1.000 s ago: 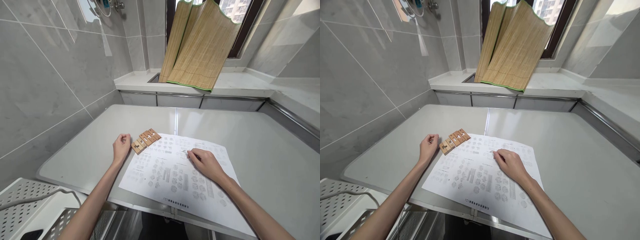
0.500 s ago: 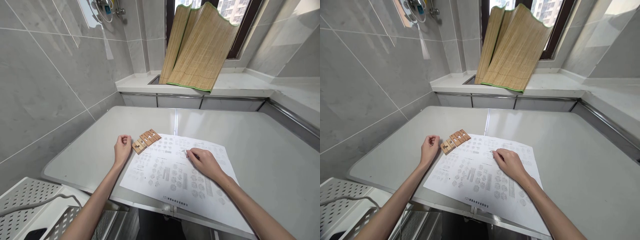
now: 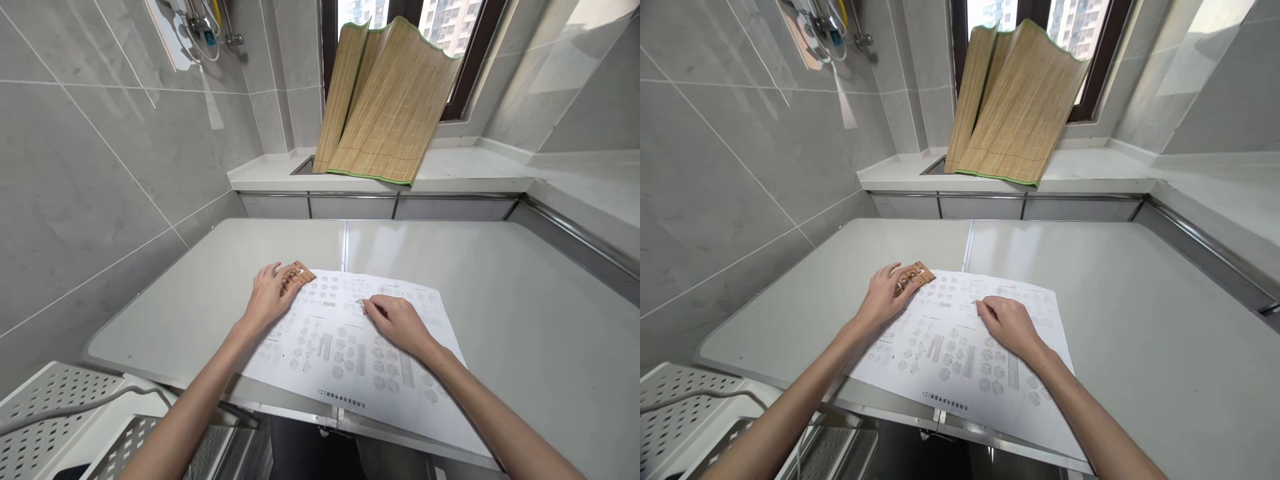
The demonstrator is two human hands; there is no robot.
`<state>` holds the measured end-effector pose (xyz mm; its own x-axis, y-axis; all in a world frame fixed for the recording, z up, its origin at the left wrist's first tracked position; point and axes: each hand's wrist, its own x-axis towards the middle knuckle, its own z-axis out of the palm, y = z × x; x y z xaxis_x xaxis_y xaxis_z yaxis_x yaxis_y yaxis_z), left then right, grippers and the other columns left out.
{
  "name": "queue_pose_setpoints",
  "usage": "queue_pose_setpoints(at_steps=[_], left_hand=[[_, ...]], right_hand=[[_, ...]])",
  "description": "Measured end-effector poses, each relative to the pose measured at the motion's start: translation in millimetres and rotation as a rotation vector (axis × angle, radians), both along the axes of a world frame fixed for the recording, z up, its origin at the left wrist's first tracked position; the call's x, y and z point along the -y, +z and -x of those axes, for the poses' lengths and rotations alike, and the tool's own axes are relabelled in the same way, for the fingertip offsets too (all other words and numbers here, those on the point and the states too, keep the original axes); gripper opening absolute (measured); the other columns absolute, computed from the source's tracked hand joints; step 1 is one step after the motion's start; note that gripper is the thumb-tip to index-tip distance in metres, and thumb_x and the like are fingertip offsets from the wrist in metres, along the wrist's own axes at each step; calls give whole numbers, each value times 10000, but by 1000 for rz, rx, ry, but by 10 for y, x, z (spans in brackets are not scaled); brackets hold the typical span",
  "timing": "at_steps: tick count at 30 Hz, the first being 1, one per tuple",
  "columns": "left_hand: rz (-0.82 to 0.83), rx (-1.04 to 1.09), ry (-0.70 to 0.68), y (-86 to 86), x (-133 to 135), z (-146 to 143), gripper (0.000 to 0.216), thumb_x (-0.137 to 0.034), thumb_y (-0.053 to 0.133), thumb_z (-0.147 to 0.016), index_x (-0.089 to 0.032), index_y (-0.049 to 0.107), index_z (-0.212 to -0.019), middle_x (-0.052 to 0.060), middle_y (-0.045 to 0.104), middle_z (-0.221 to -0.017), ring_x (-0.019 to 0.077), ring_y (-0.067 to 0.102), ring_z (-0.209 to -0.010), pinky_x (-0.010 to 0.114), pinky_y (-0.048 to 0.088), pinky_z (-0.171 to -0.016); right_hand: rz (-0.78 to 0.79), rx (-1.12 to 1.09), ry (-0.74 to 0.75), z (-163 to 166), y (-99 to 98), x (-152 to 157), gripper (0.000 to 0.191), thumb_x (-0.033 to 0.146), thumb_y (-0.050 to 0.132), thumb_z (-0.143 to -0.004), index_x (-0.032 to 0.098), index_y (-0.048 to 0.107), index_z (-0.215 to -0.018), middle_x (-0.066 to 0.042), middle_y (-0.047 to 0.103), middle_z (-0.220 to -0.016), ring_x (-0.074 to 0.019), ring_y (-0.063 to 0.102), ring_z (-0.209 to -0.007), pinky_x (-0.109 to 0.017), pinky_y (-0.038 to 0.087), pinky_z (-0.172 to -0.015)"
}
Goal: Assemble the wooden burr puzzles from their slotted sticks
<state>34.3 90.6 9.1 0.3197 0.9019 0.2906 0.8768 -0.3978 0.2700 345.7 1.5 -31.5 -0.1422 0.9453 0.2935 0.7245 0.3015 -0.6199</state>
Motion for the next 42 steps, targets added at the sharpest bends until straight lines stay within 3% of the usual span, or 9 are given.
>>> queue_pose_setpoints(at_steps=[7,13,20,27,36,42], left_hand=[[105,-288,-46,-5,-190,-152,613,-590,416,-1045,-298,490,-1579,169,476,-1605,409,472,-1425,638,215,-1223],[121,-362,-71,-38,-228,-167,585,-554,346,-1067,-283,536,-1550,172,526,-1541,390,570,-1282,520,417,-1088],[54,-395,-92,-42,-222,-164,563,-515,304,-1089,-271,569,-1521,172,567,-1479,364,603,-1210,491,442,-1054],[16,-338,-179,-43,-149,-182,535,-518,307,-1097,-290,613,-1472,151,633,-1387,346,624,-1201,508,465,-1063],[-2,-260,-307,-123,143,-496,492,-511,390,-1090,-317,591,-1494,136,525,-1558,371,521,-1381,560,447,-1125],[77,-3,-560,-146,296,-698,431,-468,479,-1074,-353,609,-1469,90,499,-1606,343,450,-1488,573,339,-1238]], right_hand=[[-16,11,0,-12,-5,-18,519,472,366,-1088,232,565,-673,-35,655,-643,-195,577,-599,-304,363,-592],[-2,8,-7,5,30,-13,496,448,382,-1083,234,428,-638,-5,581,-599,-173,503,-569,-309,323,-594],[18,3,-8,7,38,-16,475,421,402,-1075,231,393,-640,2,581,-609,-168,495,-575,-309,316,-599],[0,18,-7,-3,10,-16,496,441,390,-1082,231,515,-651,-18,634,-631,-186,567,-597,-303,349,-597],[-9,24,-13,-11,-13,-28,488,444,385,-1083,229,622,-715,-39,680,-673,-202,602,-630,-302,376,-611],[-26,-16,-54,-8,1,-19,415,410,415,-1074,233,577,-736,-22,662,-697,-195,579,-642,-311,390,-641]])
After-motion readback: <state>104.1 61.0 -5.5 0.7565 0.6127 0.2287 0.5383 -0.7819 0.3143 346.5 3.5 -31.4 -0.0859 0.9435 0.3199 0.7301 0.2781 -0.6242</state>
